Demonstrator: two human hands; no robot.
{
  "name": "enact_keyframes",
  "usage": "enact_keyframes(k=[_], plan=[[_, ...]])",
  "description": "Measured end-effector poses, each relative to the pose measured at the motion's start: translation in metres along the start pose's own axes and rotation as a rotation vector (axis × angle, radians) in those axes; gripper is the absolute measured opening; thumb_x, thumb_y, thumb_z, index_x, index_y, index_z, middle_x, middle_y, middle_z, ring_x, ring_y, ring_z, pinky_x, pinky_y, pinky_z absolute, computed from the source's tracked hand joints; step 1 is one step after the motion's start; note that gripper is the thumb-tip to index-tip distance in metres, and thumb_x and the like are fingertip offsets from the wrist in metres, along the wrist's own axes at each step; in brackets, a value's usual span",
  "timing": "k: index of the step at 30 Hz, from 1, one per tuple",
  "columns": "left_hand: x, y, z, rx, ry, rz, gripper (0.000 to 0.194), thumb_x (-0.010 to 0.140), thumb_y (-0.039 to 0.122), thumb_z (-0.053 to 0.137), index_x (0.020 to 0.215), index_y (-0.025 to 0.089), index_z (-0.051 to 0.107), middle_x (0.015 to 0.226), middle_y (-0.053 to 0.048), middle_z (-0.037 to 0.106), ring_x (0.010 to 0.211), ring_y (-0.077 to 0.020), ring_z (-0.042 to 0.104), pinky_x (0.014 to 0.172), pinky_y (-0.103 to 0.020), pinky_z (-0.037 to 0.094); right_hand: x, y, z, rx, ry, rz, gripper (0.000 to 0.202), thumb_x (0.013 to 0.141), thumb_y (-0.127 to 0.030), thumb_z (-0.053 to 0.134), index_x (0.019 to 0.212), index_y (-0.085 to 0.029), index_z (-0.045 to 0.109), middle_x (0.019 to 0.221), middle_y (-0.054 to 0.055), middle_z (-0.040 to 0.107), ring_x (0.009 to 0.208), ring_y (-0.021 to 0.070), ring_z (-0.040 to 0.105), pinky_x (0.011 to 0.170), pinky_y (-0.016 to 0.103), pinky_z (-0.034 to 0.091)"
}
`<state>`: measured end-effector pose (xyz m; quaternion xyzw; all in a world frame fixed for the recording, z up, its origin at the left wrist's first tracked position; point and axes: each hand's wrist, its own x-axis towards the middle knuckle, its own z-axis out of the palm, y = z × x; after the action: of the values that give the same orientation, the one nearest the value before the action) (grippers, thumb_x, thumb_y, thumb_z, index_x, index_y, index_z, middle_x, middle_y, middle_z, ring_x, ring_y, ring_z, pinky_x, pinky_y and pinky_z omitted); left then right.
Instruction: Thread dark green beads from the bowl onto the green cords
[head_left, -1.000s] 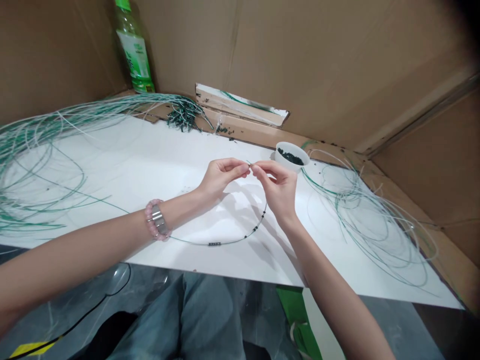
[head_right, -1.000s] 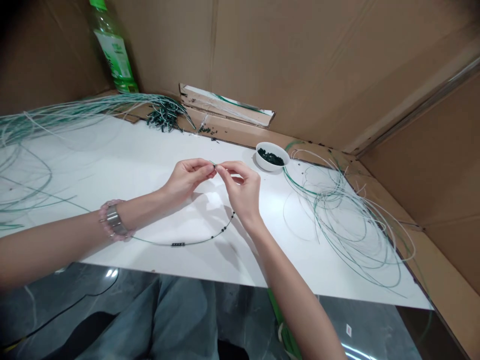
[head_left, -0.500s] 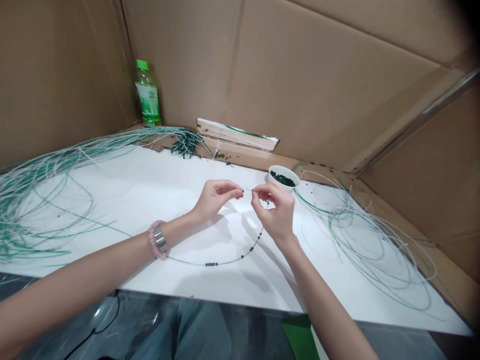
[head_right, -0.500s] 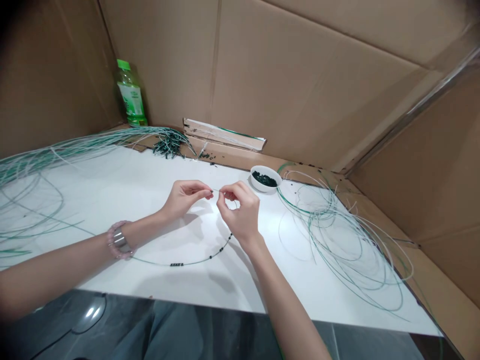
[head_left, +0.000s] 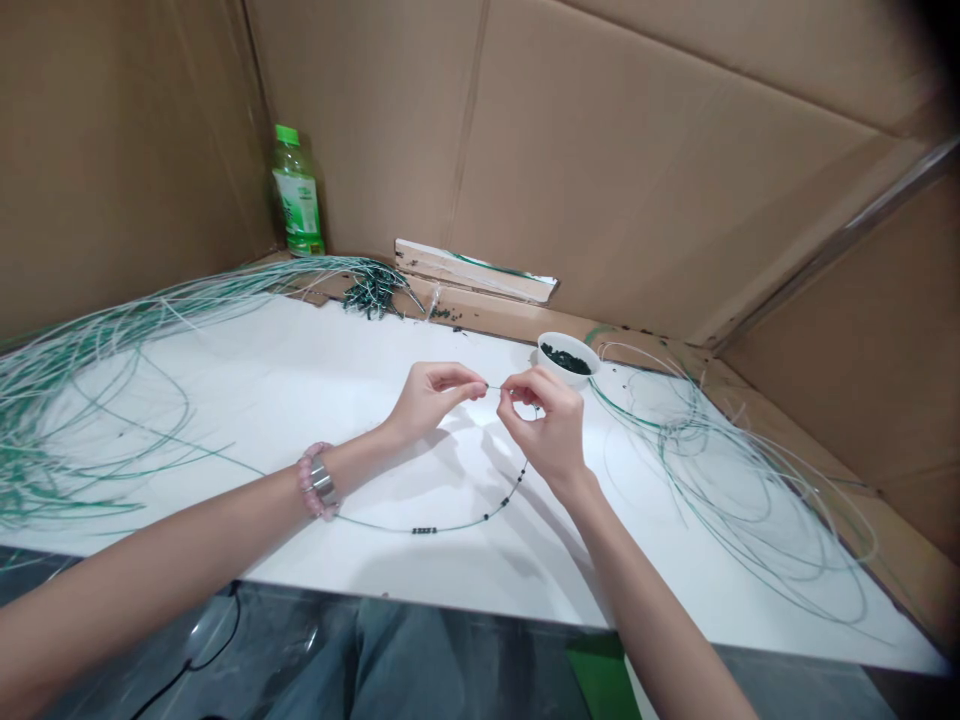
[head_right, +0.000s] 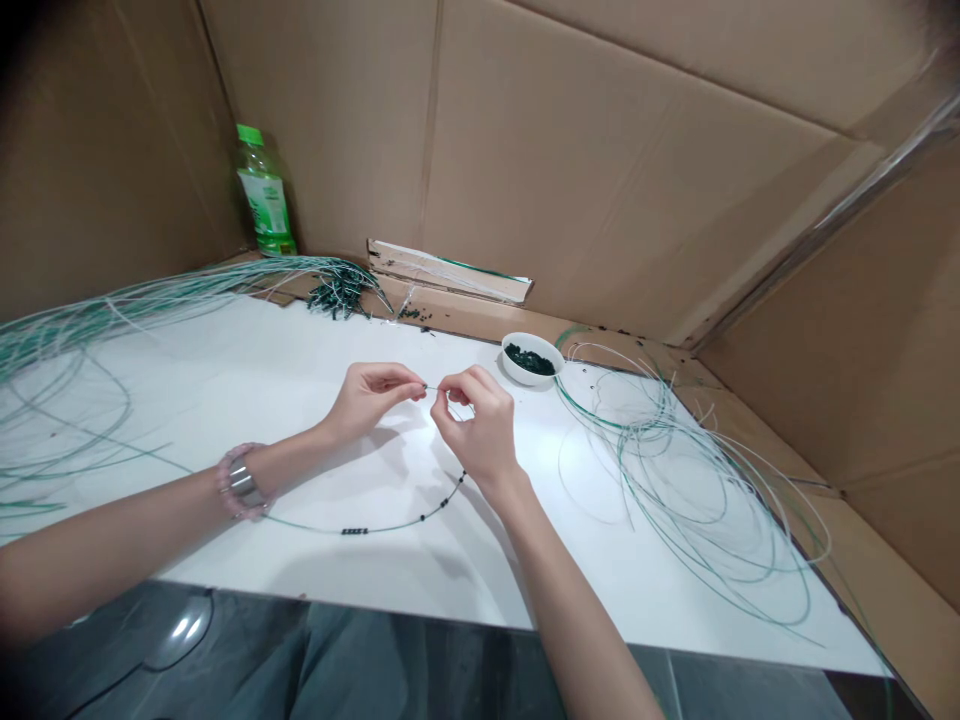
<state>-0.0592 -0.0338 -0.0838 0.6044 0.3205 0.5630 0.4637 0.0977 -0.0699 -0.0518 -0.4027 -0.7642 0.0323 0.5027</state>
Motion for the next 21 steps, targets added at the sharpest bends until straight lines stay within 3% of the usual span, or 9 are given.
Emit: enact_keyframes(k=[11,21], plan=[[-0.003,0.000,0.000,0.105,-0.028,0.068,0.011,0.069,0.025,0.070,0.069,0.013,0.069,0.072,-0.005,0.070,0.070,-0.0141,0.063,0.070,-0.025,0.049,-0.001,0.004,0.003,0.001,-0.087,-0.011,0.010,0.079,-0.013,0.051,0.073,-0.018,0.059,0.069,0.002,0.057,0.065,0.0136,0.052,0.063,0.027,0.047],[-0.004,0.002,-0.002,0.277,-0.085,0.103,0.017,0.079,0.028,0.060,0.073,0.013,0.067,0.072,-0.004,0.068,0.070,-0.0140,0.061,0.067,-0.024,0.046,-0.005,0.004,0.010,0.168,-0.136,0.263,0.011,0.079,-0.026,0.059,0.077,-0.018,0.066,0.076,0.004,0.065,0.071,0.0141,0.061,0.059,0.025,0.052]])
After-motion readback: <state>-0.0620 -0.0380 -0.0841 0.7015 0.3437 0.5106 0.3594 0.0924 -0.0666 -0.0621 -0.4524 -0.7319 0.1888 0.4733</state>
